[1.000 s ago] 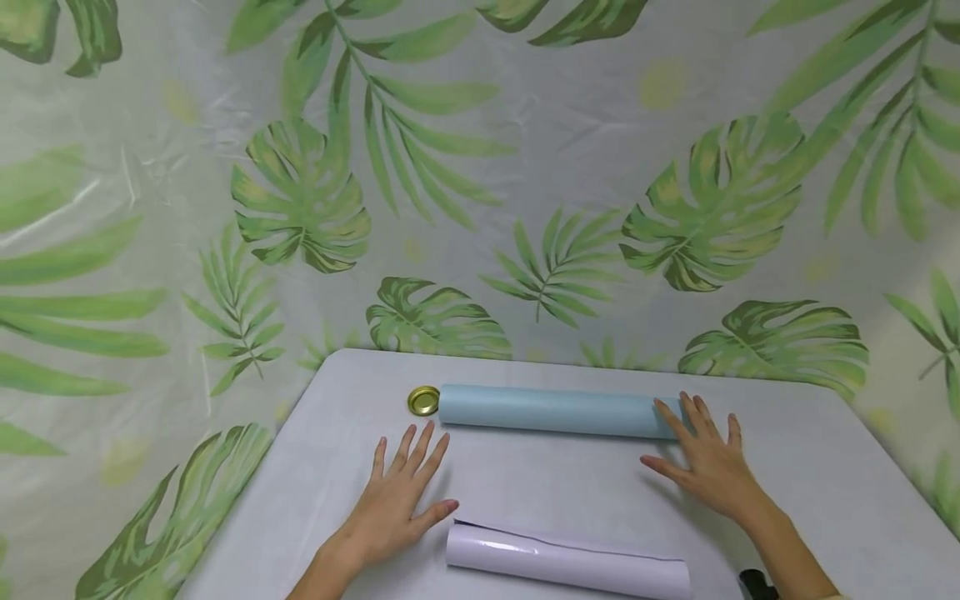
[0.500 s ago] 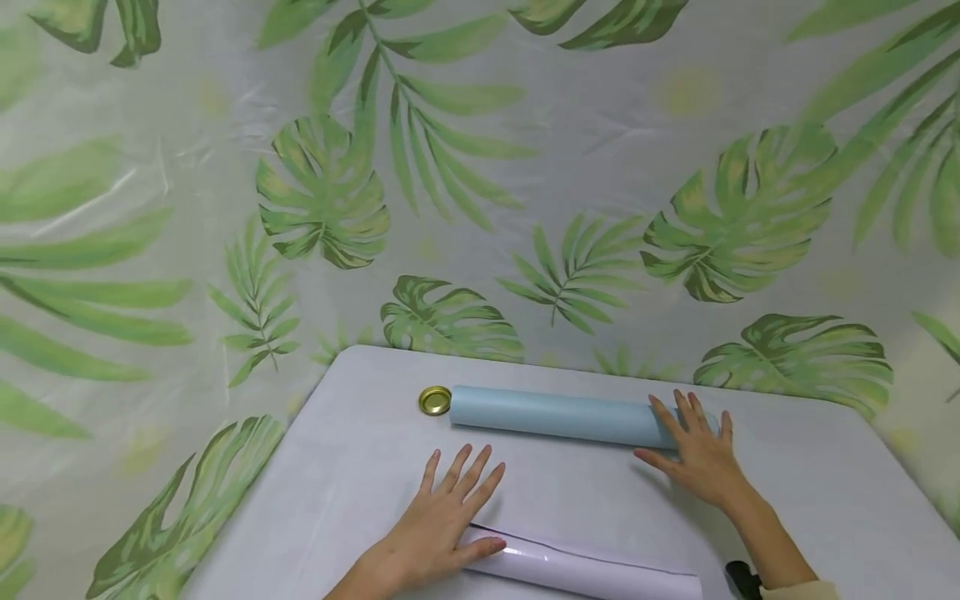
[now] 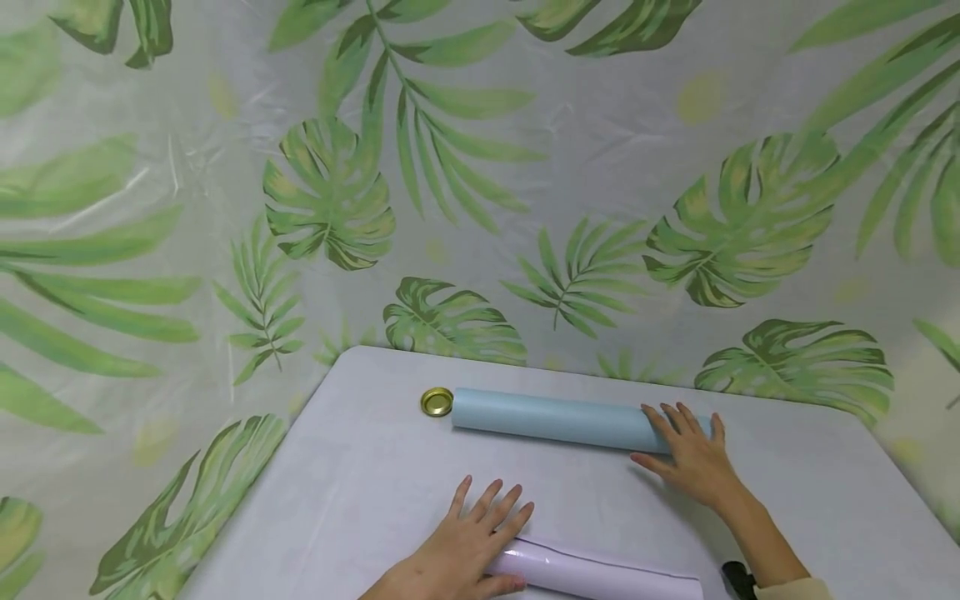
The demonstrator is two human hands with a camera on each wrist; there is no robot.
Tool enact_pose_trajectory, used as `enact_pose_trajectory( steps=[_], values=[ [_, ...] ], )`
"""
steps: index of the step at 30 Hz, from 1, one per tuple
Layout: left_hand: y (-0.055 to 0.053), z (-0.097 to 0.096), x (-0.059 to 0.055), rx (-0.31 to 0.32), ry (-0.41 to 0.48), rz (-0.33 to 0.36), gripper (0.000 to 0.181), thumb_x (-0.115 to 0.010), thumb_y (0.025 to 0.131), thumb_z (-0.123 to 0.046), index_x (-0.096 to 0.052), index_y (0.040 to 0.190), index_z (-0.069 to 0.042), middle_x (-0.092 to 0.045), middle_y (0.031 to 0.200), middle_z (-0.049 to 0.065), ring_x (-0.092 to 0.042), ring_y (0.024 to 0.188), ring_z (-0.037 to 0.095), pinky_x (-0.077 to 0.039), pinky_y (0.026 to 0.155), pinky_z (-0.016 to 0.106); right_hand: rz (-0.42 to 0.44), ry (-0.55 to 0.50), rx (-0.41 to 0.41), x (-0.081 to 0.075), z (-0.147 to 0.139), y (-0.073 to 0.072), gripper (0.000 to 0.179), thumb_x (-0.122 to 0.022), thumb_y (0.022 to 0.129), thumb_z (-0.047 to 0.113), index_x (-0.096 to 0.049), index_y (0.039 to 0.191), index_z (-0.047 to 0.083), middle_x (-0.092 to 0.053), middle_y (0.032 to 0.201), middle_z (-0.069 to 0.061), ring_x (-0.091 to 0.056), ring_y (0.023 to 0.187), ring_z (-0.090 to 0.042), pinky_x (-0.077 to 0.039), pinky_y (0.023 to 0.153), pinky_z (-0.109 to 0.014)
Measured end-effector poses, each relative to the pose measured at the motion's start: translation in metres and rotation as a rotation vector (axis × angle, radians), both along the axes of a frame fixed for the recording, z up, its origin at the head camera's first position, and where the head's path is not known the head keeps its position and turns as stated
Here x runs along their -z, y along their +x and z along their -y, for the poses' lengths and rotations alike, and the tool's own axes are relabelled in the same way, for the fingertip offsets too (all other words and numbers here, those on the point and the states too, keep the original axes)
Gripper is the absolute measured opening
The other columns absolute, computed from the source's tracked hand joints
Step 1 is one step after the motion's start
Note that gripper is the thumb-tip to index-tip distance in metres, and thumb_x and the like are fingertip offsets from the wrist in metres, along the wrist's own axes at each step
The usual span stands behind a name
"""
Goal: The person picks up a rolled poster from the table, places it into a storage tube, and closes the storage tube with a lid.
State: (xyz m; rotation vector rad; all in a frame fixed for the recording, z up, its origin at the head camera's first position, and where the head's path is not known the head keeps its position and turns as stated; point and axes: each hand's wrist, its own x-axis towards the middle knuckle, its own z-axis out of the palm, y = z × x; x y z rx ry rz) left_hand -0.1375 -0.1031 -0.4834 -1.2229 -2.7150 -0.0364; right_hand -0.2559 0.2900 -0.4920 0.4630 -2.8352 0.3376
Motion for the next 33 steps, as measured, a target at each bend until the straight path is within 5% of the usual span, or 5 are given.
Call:
enact_pose_trajectory(
  steps=[8,14,19,33],
  values=[
    [-0.001,-0.008,0.008,0.043,-0.076,0.011,0.07,-0.053,0.102,-0.058,-0.044,0.155,-0.014,-0.05,0.158,0.009,-0.05,0.146,0.027,-0.04,0.115,0.058,-0.128,0.012,-0.011,0.001,0.001,-0.007,0.077,-0.082,0.084,0.05,-0.056,0.146,0.012,-0.058,0.134,-0.027,-0.052,0.125,-0.051,-0.034,0.102,-0.073],
    [0.0,-0.009,0.012,0.083,-0.051,-0.017,0.057,-0.063,0.1,-0.047,-0.052,0.145,-0.013,-0.062,0.144,0.006,-0.061,0.13,0.019,-0.053,0.104,0.039,-0.073,0.021,-0.021,0.004,0.0,-0.012,0.076,-0.082,0.085,0.049,-0.055,0.143,0.008,-0.062,0.135,-0.024,-0.056,0.124,-0.049,-0.032,0.102,-0.075],
    [0.001,-0.007,0.012,0.081,-0.001,-0.049,0.049,-0.067,0.099,-0.043,-0.055,0.137,-0.015,-0.066,0.134,0.0,-0.064,0.119,0.012,-0.052,0.093,0.027,-0.064,0.017,-0.038,0.006,0.001,-0.014,0.077,-0.082,0.085,0.047,-0.055,0.143,0.004,-0.061,0.133,-0.026,-0.056,0.124,-0.048,-0.028,0.107,-0.077],
    [0.001,0.028,0.0,0.03,0.151,-0.121,0.052,-0.066,0.099,-0.036,-0.053,0.148,-0.023,-0.063,0.106,-0.006,-0.06,0.096,0.008,-0.042,0.078,0.021,-0.057,-0.039,-0.075,0.002,-0.008,-0.008,0.073,-0.083,0.083,0.049,-0.057,0.139,0.01,-0.065,0.13,-0.021,-0.059,0.121,-0.045,-0.035,0.098,-0.07]
  ],
)
